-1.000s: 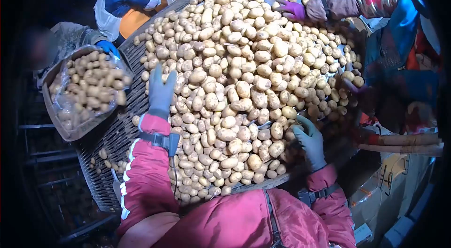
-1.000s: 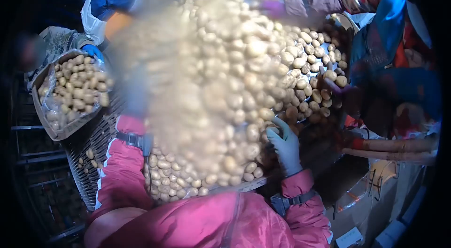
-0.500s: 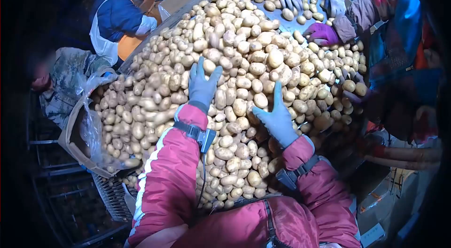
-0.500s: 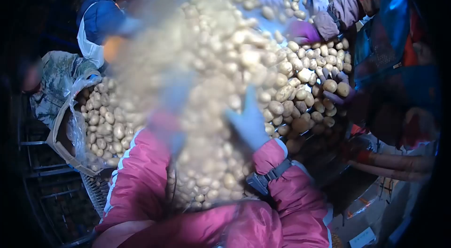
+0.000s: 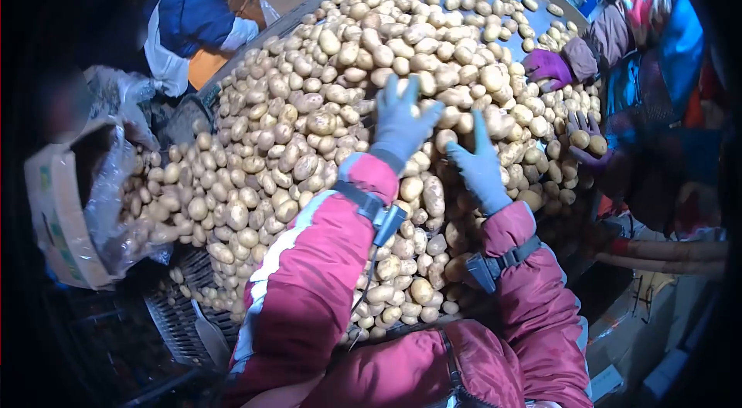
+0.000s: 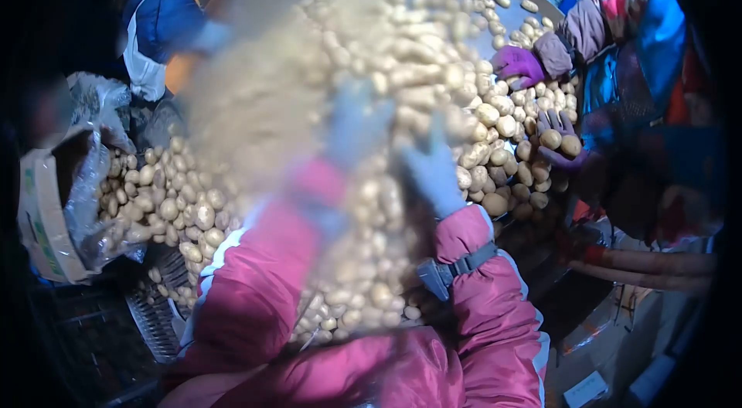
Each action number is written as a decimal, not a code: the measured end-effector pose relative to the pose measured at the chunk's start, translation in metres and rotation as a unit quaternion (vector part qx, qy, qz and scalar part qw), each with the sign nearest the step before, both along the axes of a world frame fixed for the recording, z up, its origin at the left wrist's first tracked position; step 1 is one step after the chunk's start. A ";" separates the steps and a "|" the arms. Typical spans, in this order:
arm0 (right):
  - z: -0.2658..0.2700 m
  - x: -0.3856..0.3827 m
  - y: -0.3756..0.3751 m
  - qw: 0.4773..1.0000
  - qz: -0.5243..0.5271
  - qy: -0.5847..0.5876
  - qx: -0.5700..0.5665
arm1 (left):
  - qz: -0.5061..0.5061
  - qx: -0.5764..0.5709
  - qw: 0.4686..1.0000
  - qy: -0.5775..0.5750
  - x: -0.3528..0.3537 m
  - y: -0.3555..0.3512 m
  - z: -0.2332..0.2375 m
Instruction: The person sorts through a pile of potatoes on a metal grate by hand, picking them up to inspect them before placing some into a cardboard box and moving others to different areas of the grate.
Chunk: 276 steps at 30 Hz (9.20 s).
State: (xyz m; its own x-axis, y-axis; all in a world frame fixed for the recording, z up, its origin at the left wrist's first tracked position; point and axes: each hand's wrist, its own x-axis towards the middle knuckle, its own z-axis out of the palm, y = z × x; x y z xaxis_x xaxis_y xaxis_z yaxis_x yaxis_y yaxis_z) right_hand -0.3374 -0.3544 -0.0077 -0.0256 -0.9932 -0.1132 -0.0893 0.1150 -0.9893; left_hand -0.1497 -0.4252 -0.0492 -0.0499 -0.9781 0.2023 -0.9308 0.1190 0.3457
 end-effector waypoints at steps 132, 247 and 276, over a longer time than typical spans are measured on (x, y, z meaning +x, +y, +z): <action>0.040 -0.115 0.296 0.800 0.128 -0.432 0.397 | -0.155 0.205 0.925 0.281 -0.091 0.383 0.047; 0.063 0.056 0.215 0.880 0.281 -0.251 0.288 | 0.060 0.215 0.855 0.469 0.181 0.251 0.107; 0.028 -0.298 0.401 0.920 -0.235 -0.226 0.217 | -0.065 0.024 0.997 -0.034 0.024 0.310 0.017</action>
State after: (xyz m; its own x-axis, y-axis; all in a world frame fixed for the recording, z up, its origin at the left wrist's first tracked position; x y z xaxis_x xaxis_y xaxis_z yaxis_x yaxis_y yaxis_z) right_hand -0.6354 0.0466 0.0199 -0.2942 -0.7430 -0.6012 0.4809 0.4285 -0.7649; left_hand -0.1253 -0.1155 -0.0325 -0.1893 -0.9708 0.1472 -0.9300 0.2254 0.2904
